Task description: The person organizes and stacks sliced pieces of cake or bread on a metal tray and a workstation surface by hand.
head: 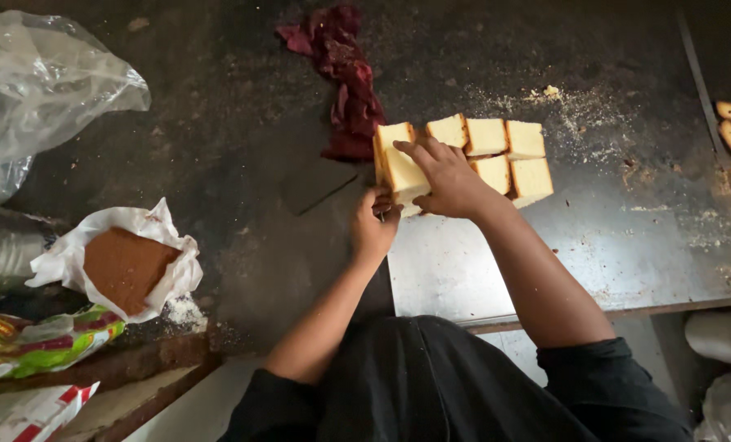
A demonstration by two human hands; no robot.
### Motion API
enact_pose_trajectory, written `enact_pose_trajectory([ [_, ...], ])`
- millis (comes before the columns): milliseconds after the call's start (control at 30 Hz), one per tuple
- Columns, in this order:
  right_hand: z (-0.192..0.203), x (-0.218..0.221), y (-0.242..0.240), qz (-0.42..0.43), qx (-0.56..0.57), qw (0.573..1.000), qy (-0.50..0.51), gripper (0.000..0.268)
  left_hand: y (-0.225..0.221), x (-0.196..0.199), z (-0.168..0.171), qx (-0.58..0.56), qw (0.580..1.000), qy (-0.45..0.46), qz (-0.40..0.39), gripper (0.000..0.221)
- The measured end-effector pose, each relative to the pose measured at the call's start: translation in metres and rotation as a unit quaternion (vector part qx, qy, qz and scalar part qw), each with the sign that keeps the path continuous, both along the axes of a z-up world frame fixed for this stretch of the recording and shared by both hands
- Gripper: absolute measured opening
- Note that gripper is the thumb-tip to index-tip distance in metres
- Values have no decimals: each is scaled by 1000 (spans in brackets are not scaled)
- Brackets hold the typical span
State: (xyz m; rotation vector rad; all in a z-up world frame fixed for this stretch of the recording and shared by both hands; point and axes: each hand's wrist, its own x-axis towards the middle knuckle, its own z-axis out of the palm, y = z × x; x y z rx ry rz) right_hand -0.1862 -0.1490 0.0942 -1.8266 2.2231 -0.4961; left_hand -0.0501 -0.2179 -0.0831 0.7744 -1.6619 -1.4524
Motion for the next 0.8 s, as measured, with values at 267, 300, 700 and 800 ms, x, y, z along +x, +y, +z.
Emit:
enact_pose_trajectory([
  [267, 3, -12, -11, -3, 110, 993, -32, 102, 1, 10, 8, -1, 998, 19, -64, 80],
  [300, 3, -13, -11, -1, 111, 993, -33, 102, 1, 11, 8, 11, 997, 33, -75, 81],
  [700, 21, -39, 20, -26, -12, 995, -94, 91, 1, 21, 23, -47, 995, 41, -77, 85],
  [800, 30, -45, 37, -75, -19, 984, -159, 88, -6, 25, 40, -86, 993, 19, -82, 90],
])
